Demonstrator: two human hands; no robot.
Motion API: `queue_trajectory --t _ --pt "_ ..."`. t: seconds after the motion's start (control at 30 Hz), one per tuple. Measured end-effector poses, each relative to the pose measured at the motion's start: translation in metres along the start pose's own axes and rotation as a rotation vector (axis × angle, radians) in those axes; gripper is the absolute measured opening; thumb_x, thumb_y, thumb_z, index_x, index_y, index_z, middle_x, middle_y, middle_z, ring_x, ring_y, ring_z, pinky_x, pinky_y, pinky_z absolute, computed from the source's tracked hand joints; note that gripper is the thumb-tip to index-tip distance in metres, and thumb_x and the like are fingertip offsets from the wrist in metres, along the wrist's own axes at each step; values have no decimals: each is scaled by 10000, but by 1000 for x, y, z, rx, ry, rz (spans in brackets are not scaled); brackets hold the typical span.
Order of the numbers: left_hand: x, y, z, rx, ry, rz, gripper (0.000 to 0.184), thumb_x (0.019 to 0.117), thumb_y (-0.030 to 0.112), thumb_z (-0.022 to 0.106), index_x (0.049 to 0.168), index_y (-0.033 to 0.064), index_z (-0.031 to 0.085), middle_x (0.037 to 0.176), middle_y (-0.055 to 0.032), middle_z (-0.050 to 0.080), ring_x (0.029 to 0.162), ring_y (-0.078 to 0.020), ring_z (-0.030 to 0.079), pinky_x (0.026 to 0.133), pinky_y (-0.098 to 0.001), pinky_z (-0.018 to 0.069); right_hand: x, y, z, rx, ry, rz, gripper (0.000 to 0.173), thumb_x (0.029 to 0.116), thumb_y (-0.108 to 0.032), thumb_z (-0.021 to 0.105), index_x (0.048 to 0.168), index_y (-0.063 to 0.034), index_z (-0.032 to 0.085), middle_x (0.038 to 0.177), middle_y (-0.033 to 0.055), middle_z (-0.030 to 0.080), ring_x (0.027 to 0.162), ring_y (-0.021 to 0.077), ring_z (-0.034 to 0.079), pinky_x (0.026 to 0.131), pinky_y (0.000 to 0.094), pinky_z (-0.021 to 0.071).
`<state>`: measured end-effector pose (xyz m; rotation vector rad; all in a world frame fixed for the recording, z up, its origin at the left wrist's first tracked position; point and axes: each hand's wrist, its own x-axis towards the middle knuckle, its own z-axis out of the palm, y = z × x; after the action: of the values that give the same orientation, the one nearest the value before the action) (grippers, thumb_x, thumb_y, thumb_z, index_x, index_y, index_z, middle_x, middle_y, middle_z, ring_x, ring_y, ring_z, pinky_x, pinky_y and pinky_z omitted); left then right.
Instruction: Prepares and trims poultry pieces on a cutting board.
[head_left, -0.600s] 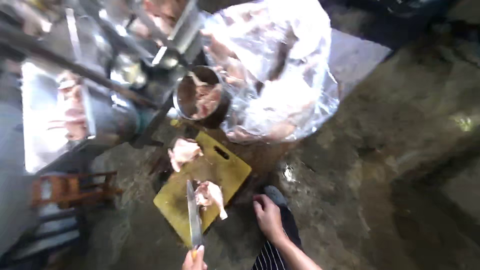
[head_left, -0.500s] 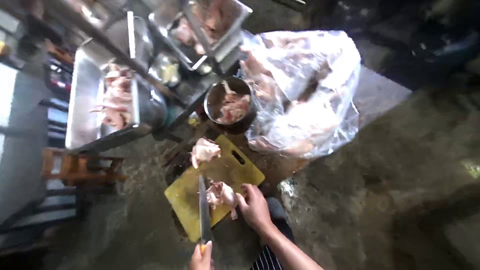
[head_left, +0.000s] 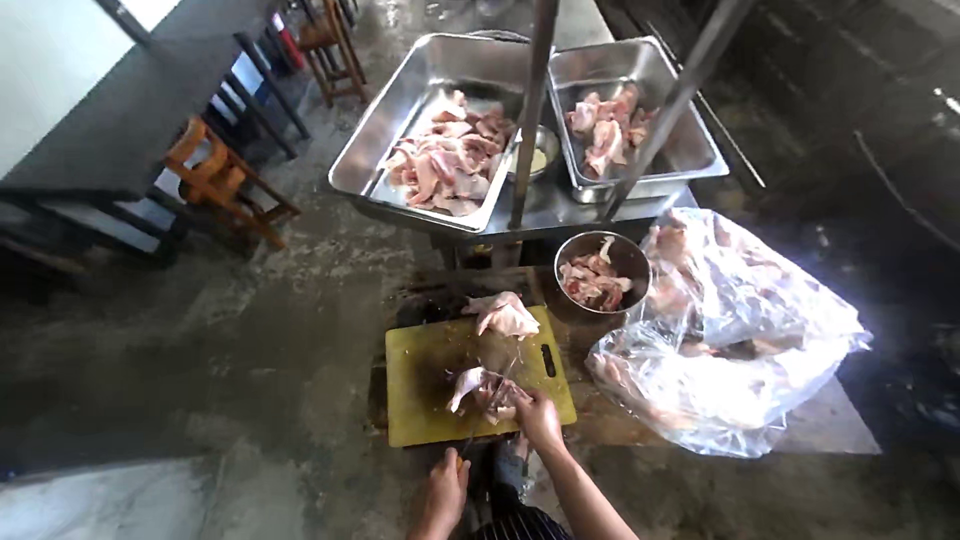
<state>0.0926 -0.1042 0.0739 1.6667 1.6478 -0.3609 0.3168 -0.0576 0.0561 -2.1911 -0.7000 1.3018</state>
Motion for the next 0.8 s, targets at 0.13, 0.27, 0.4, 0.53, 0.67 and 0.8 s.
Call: queue_trajectory --t 0.13,0.27,0.4,0.53,0.67,0.8 --pt "1 6 -2 0 79 73 486 1094 442 435 1398 87 569 1163 -169 718 1056 -329 726 918 -516 587 2 -6 -14 45 35 37 357 1004 -352 645 1188 -49 683 920 142 728 801 285 712 770 516 590" --pt "2 27 -11 -8 211 166 451 1091 433 442 1307 77 616 1072 -139 731 954 -287 745 833 -478 612 7 -11 -19 -3 29 53 374 1005 -382 620 1192 -65 687 922 125 734 814 273 720 784 513 594" --pt "13 52 -12 -21 331 285 463 1082 412 474 1247 21 661 1060 -144 735 930 -265 751 820 -437 625 9 -13 -17 -15 29 44 405 1019 -390 606 1249 -61 653 963 138 727 853 284 716 804 516 589" --pt "48 54 2 52 25 125 503 1111 430 377 1446 80 512 1175 -172 714 1073 -334 725 924 -530 589 13 -9 -15 -33 14 58 428 1020 -417 599 1258 -64 637 949 128 725 823 271 719 780 500 597" --pt "47 58 4 73 83 149 460 1102 416 388 1397 101 547 1077 -149 737 997 -324 744 851 -523 608 17 -7 -17 7 -2 75 391 1017 -371 604 1258 -64 633 930 126 720 790 261 711 758 484 595" --pt "15 81 -20 -35 567 505 379 1051 332 549 1145 -6 693 931 -128 736 774 -235 751 694 -403 640 15 -8 -19 0 -16 63 441 1020 -423 595 1262 -56 634 943 140 723 808 278 715 774 508 594"
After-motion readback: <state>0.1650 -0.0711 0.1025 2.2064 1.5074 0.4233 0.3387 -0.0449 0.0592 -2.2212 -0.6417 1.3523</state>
